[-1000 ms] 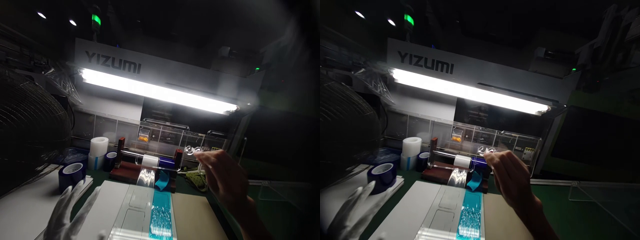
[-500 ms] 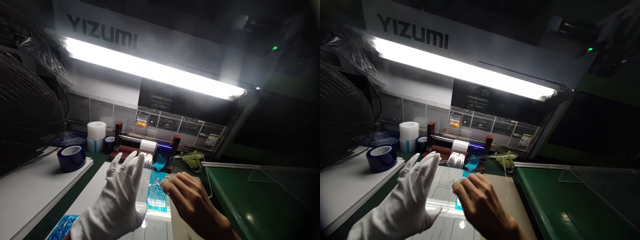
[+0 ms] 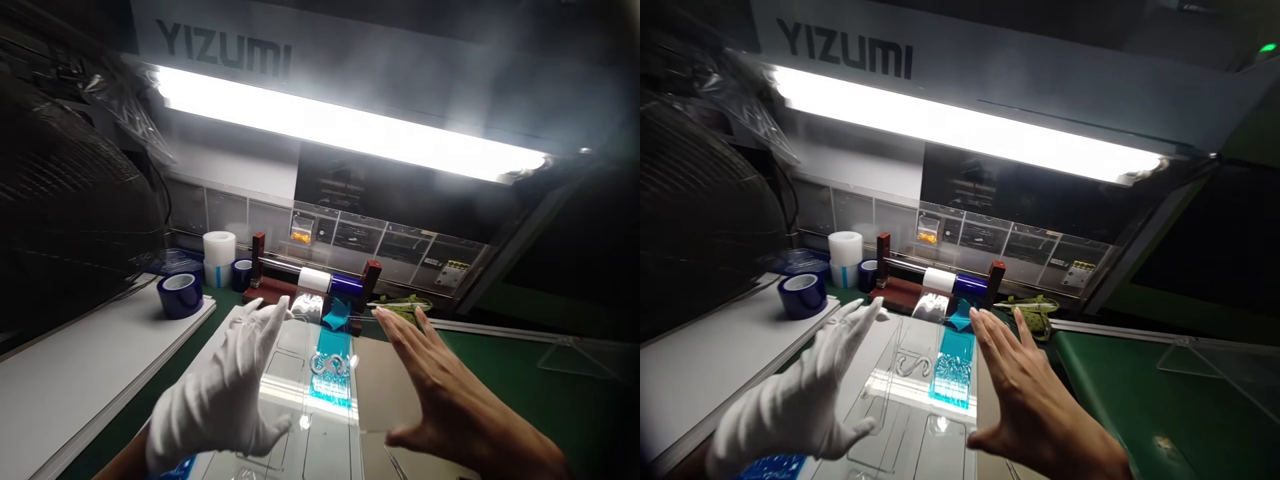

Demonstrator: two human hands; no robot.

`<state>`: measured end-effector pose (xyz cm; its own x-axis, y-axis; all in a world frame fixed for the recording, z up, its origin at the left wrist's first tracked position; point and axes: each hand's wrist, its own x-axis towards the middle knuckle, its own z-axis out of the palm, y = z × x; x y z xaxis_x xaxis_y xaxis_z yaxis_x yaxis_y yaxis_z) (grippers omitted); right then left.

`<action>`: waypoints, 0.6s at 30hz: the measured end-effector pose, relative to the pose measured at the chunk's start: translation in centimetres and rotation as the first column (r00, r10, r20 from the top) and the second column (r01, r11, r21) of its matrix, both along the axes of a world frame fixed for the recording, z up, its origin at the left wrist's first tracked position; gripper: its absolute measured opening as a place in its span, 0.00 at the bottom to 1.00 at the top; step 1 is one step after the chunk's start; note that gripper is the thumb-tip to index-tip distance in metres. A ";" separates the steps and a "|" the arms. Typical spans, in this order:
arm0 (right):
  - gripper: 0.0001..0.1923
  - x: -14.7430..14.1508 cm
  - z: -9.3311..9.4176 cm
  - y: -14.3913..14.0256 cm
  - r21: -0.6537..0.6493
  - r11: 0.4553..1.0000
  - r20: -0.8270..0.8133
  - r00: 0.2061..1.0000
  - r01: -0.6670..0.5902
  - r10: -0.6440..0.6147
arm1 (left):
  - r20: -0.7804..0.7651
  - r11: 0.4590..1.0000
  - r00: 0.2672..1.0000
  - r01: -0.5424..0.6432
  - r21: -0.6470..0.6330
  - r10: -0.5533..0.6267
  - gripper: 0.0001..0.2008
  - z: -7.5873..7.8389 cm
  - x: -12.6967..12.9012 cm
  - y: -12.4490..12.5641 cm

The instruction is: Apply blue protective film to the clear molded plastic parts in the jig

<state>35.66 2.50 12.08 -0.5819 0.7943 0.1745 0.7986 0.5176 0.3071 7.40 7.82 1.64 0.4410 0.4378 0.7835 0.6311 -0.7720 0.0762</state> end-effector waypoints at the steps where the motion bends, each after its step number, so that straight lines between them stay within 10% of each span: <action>1: 0.68 0.2 -0.9 0.1 -0.056 0.998 -0.057 0.998 0.003 -0.006 | 0.047 0.995 0.995 0.090 -0.042 -0.088 0.56 -0.5 0.3 -0.2; 4: 0.66 0.4 -4.8 0.4 -0.267 0.962 -0.264 0.965 -0.063 -0.010 | 0.301 0.892 0.907 0.373 -0.255 -0.293 0.56 -2.9 2.0 -1.2; 9: 0.61 1.4 -8.6 0.4 -0.378 0.900 -0.477 0.879 -0.216 0.011 | 0.559 0.691 0.809 0.509 -0.514 -0.180 0.58 -6.5 3.0 -2.2; 14: 0.67 1.1 -6.3 -0.2 -0.222 0.970 -0.202 0.978 -0.103 0.058 | -0.049 0.719 0.972 0.137 -0.682 -0.232 0.61 -3.1 0.8 -2.1; 18: 0.75 -2.8 -6.0 -0.6 -0.020 0.995 0.026 0.995 -0.097 0.098 | -0.581 0.838 0.812 -0.275 -0.472 -0.061 0.60 -1.2 3.5 -2.5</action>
<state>32.90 1.95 6.10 -0.6610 0.7366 0.1435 0.7356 0.5982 0.3178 10.90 5.32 0.39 0.6412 0.7653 0.0565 0.7639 -0.6436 0.0482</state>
